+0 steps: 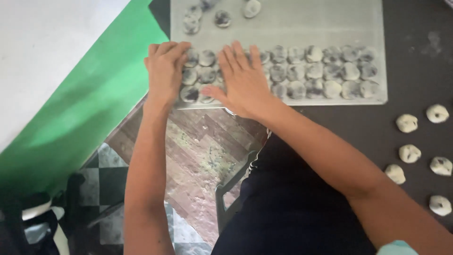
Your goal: Arranging small dough balls in organized rows on a baking tray
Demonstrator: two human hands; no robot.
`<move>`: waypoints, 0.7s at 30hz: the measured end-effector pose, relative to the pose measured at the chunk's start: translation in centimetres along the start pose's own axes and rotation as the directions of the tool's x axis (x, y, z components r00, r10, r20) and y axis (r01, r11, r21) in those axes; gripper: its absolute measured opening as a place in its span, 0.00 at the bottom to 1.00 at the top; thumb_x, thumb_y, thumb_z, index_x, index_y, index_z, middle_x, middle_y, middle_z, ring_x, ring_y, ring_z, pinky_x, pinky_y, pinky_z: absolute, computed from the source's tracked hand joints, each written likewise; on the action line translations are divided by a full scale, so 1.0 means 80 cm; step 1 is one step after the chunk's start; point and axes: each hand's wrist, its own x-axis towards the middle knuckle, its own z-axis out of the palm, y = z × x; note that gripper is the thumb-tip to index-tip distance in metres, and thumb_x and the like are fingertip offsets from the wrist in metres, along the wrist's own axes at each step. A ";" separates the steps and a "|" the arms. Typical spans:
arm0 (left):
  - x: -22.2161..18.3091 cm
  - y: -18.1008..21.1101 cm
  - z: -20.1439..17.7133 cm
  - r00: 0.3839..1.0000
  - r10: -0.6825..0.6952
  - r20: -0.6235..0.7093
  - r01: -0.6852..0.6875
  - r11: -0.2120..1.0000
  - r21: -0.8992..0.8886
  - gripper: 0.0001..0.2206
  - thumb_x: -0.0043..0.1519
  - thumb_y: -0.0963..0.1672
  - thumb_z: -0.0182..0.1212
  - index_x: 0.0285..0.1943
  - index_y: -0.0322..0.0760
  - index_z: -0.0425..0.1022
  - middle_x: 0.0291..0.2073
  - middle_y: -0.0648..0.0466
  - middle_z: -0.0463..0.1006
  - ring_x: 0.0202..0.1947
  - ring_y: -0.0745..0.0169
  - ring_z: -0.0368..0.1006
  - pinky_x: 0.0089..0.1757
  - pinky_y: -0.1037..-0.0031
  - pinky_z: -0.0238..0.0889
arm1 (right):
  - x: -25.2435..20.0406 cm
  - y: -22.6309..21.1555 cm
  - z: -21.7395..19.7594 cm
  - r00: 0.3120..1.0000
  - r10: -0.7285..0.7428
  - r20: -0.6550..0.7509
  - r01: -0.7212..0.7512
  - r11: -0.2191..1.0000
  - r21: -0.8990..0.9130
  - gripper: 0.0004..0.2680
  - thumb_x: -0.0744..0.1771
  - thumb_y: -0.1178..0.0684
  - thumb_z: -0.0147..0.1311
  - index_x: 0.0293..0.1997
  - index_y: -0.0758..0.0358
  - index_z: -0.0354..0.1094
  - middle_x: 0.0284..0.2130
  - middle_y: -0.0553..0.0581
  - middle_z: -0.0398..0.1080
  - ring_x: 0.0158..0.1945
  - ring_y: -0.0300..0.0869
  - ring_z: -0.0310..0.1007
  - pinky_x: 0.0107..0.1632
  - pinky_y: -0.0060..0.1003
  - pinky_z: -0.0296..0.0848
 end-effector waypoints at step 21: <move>0.002 0.034 0.022 0.987 0.155 -0.034 -0.143 0.961 0.236 0.11 0.61 0.48 0.61 0.51 0.53 0.74 0.47 0.62 0.73 0.48 0.51 0.58 0.39 0.58 0.48 | 0.005 0.027 0.020 0.995 -0.097 -0.040 0.096 0.995 -0.008 0.33 0.65 0.25 0.08 0.73 0.58 0.28 0.72 0.55 0.29 0.74 0.47 0.19 0.65 0.68 0.20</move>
